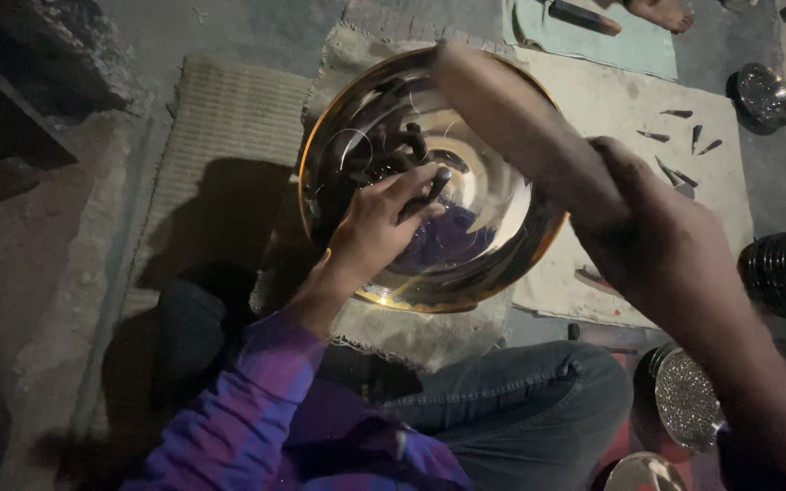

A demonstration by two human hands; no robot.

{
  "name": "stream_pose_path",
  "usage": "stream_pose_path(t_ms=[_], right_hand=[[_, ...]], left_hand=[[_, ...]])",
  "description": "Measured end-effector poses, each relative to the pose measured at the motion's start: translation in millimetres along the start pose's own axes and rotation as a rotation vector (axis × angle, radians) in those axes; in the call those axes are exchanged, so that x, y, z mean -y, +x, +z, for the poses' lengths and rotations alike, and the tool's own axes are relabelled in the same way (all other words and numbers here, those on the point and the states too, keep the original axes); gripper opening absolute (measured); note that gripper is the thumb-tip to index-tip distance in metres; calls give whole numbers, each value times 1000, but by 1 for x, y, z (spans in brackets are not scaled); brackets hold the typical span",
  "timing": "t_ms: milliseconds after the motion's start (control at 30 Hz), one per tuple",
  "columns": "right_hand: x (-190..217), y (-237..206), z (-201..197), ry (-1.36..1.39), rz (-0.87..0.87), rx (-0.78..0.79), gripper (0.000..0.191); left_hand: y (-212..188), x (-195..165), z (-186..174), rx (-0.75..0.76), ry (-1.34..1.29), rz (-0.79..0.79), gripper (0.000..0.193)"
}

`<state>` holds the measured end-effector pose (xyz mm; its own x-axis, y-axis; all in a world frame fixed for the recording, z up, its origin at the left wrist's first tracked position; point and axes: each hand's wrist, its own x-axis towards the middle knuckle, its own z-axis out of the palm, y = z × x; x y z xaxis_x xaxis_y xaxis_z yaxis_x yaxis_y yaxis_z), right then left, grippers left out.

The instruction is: The person holds a small metal piece inside a large metal bowl and repeatedly strikes it with a hammer. The person adjusts the metal piece occasionally while continuing to hammer it.

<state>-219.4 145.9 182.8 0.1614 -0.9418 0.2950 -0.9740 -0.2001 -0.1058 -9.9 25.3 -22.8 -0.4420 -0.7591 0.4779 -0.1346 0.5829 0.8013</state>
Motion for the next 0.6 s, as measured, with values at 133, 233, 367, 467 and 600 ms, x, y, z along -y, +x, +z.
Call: stream_pose_path(t_ms=[133, 233, 367, 467, 600], right_hand=[[-4, -3, 3, -405, 136, 349, 63], [-3, -2, 3, -149, 142, 229, 71], [2, -9, -3, -256, 160, 245, 69], [2, -24, -9, -557, 259, 404, 64], [-12, -50, 6, -373, 460, 310, 65]], left_hand=[[0, -1, -2, 22, -51, -52, 48], [-2, -2, -1, -10, -66, -25, 46], [-7, -3, 5, -143, -82, 54, 51], [-4, -6, 6, 49, 12, -217, 47], [13, -8, -12, 83, -108, -144, 54]])
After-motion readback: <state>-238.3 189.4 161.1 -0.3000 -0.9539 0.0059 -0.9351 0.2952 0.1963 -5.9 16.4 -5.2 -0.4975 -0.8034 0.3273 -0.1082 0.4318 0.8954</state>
